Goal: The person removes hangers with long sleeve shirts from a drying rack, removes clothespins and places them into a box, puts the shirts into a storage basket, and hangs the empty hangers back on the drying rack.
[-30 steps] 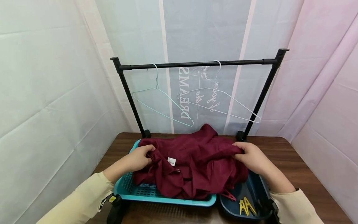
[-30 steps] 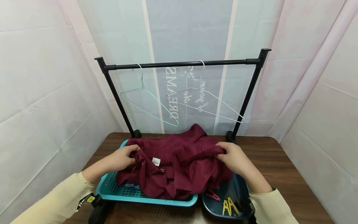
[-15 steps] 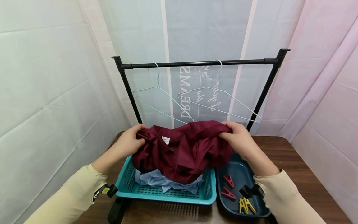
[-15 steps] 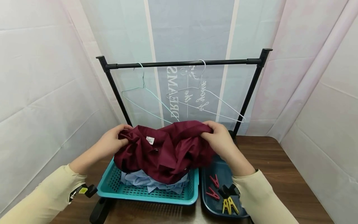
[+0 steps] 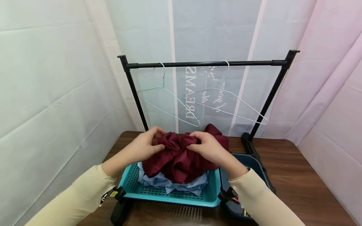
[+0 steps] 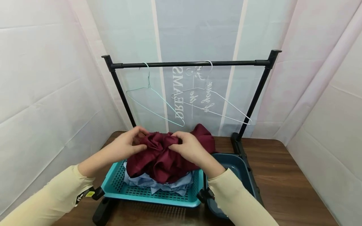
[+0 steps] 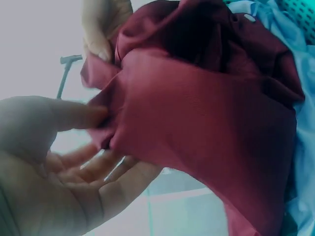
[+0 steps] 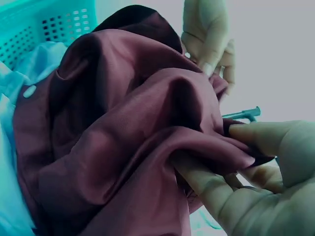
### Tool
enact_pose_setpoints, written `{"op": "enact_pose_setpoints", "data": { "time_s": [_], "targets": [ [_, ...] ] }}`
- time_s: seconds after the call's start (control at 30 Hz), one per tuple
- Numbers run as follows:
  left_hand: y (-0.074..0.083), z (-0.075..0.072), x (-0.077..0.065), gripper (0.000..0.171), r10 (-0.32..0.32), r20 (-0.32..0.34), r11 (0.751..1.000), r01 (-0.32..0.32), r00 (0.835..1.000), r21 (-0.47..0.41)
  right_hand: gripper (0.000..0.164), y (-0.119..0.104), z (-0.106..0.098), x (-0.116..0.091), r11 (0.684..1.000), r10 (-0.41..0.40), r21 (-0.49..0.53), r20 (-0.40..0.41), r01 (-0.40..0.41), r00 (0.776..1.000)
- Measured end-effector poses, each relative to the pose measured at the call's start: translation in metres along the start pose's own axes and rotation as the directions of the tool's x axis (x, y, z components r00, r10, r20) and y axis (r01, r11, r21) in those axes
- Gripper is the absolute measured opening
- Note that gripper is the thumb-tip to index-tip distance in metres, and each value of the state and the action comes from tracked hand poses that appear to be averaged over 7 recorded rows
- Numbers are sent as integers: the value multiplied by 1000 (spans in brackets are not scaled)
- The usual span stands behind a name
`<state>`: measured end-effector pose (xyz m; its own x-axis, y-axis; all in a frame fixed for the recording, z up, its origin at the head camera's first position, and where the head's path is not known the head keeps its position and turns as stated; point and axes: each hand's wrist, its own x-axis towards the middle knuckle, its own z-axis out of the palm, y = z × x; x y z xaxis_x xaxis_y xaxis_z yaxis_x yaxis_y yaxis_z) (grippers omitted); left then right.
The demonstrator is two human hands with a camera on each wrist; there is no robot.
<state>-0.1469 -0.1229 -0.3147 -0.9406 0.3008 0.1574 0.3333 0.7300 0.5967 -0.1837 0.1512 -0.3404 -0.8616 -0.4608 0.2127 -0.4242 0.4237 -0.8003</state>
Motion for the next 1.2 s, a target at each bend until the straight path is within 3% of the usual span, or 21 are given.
{"op": "enact_pose_setpoints", "data": {
  "time_s": [0.17,0.37,0.47,0.6,0.77,0.93,1.2],
  "targets": [
    [-7,16,9,32,55,101,995,-63,993,77,21,7,18,11,998,-21,-54,61,24,998],
    [-13,26,30,27,30,233,978,-76,972,192,23,13,26,20,991,-34,-124,169,56,985],
    [-16,30,39,22,-8,368,963,-92,930,254,22,14,30,21,984,-3,-170,290,54,957],
    [-18,37,45,15,-83,540,946,-104,838,308,33,15,39,22,961,82,-272,436,44,896],
    [-20,48,48,20,-158,647,931,-106,746,349,32,16,52,27,905,126,-403,557,135,821],
    [-25,57,51,18,-210,692,905,-131,691,406,27,21,62,34,852,126,-466,628,241,768],
    [-34,74,61,14,-279,731,890,-119,623,440,27,29,73,36,803,210,-538,658,257,723]
  ]
}}
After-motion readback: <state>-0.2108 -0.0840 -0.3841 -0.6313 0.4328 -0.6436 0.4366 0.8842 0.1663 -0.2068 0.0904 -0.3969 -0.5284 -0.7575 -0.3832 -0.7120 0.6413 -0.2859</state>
